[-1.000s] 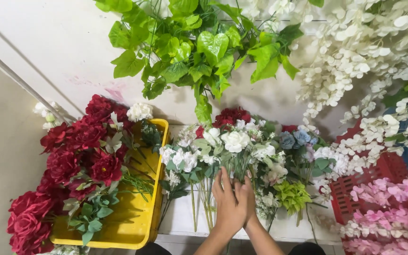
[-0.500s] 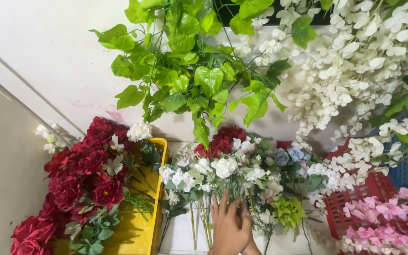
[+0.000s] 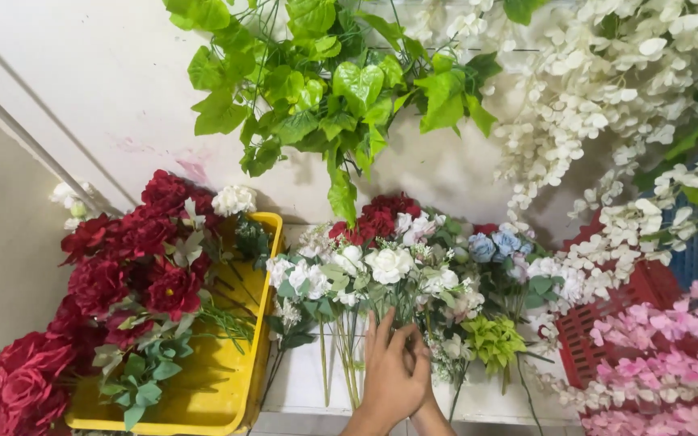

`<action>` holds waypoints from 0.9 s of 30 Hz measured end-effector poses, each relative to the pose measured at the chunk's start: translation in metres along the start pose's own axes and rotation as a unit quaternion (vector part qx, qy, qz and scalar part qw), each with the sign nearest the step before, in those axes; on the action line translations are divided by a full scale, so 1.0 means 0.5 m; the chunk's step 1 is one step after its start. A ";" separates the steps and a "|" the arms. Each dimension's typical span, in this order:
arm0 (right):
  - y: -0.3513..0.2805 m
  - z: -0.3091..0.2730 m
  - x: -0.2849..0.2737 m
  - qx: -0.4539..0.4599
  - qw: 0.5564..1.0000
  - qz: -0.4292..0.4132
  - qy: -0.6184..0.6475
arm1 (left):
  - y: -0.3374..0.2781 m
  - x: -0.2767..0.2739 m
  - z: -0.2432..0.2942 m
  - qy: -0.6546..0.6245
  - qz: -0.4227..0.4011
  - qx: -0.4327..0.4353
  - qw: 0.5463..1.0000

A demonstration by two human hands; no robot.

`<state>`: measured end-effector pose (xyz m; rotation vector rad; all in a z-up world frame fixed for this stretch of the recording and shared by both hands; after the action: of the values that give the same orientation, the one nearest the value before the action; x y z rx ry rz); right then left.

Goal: Arranging artificial flowers by picking up individual stems and grouping them together into a bouquet.

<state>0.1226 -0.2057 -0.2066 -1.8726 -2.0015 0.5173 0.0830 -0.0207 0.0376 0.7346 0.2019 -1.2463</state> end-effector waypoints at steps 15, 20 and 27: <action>-0.219 -0.122 0.178 0.009 1.000 -0.026 -0.013 | -0.150 -0.007 0.096 0.007 0.025 0.062 0.998; -0.289 -0.144 0.169 0.018 1.000 -0.018 -0.005 | -0.171 -0.009 0.135 0.005 0.012 0.116 0.993; -0.328 -0.173 0.132 0.027 1.000 0.000 0.007 | -0.205 -0.017 0.131 -0.020 0.044 0.100 0.994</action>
<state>0.0178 -0.1474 -0.0504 -1.8399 -1.9594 0.5517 -0.0294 -0.0665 0.0512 0.8814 0.0118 -1.2068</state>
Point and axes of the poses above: each hand's wrist, its own y-axis towards the middle knuckle, its own x-axis out of the palm, z = x × y, the point moved 10 cm from there along y, towards the middle knuckle, and after that the axes turned 13 degrees about x, right-handed, at the moved point
